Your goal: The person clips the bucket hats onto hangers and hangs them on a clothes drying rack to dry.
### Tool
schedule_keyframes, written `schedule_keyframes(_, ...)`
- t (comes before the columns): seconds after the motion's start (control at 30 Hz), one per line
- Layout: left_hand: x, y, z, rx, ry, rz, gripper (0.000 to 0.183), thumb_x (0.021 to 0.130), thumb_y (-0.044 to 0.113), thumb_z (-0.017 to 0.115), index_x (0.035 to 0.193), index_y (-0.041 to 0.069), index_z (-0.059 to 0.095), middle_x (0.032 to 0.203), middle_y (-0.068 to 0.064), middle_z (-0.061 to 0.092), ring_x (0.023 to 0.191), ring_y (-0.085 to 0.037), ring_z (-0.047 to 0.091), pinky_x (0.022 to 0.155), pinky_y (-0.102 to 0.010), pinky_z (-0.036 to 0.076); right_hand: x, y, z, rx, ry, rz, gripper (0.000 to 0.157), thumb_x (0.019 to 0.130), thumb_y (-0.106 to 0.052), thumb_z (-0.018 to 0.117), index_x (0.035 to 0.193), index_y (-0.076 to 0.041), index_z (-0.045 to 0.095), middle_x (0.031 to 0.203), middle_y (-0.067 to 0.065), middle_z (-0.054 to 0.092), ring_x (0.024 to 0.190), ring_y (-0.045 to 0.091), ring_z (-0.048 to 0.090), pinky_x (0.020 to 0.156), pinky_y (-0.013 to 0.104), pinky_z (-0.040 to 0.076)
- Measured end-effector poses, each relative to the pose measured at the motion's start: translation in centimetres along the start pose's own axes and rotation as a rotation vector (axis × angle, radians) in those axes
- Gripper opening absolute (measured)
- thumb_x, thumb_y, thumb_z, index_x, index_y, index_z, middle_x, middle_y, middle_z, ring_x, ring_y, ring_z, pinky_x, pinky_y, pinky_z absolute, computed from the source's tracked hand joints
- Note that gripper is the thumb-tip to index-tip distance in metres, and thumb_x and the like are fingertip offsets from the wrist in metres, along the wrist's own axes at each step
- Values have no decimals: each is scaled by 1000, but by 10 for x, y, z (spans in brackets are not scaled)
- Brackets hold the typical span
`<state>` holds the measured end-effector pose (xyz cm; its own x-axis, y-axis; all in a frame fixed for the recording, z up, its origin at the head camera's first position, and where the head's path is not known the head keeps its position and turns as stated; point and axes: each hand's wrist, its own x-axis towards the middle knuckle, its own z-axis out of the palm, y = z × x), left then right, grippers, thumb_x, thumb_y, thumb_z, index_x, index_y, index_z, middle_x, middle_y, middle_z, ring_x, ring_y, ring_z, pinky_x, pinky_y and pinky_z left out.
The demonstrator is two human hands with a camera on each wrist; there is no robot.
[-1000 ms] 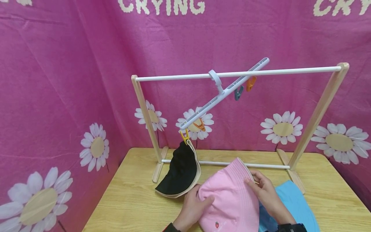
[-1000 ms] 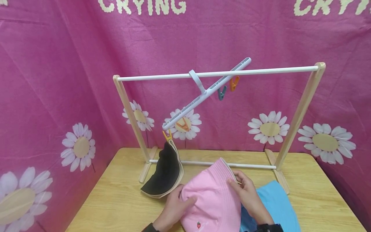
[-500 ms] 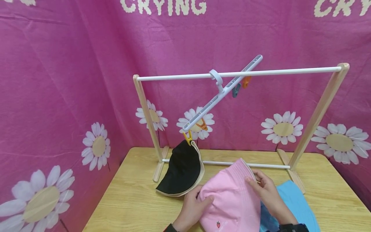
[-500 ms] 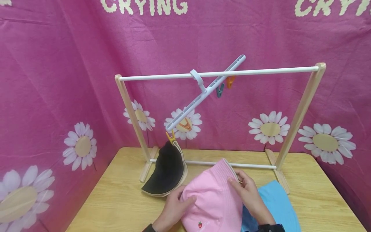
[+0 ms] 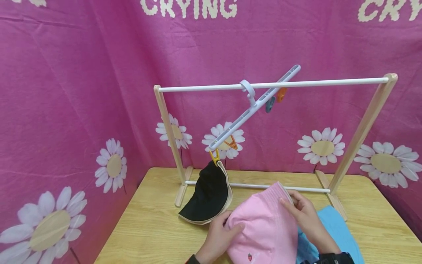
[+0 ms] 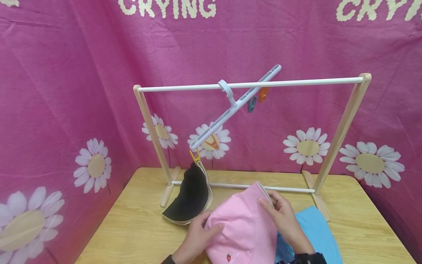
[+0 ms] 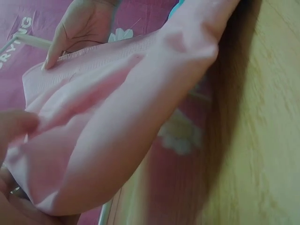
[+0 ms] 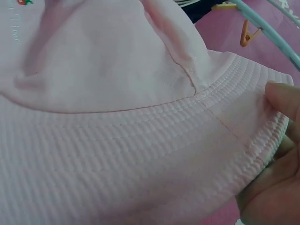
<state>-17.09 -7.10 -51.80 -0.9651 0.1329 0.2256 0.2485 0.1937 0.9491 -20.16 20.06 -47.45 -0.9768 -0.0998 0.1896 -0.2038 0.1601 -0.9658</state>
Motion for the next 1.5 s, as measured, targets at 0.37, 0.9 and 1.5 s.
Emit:
schedule_keyframes(0.37, 2, -3, -1, 2, -73, 84, 23, 91, 34, 71, 105, 16, 70, 97, 1, 69, 87, -11, 62, 77, -26, 52, 2, -7, 1, 8, -24, -60, 32, 103, -18, 54, 125, 6, 55, 100, -5, 71, 87, 6, 63, 69, 26, 55)
schedule_keyframes(0.9, 3, 6, 1, -50, -109, 177, 16, 92, 26, 70, 90, 11, 65, 82, 2, 60, 75, -5, 55, 63, -21, 49, 5, -16, 8, -61, -2, -38, 31, 100, -24, 61, 122, -3, 60, 73, -1, 48, 66, 8, 45, 54, 29, 43)
schedule_keyframes(1.5, -7, 61, -8, 6, -70, 313, 4, 89, 8, 69, 92, 5, 67, 81, -9, 66, 73, -3, 54, 60, -19, 50, 13, -23, 16, 40, 71, -63, 29, 102, -20, 57, 115, 6, 61, 69, -6, 45, 62, 7, 43, 51, 32, 38)
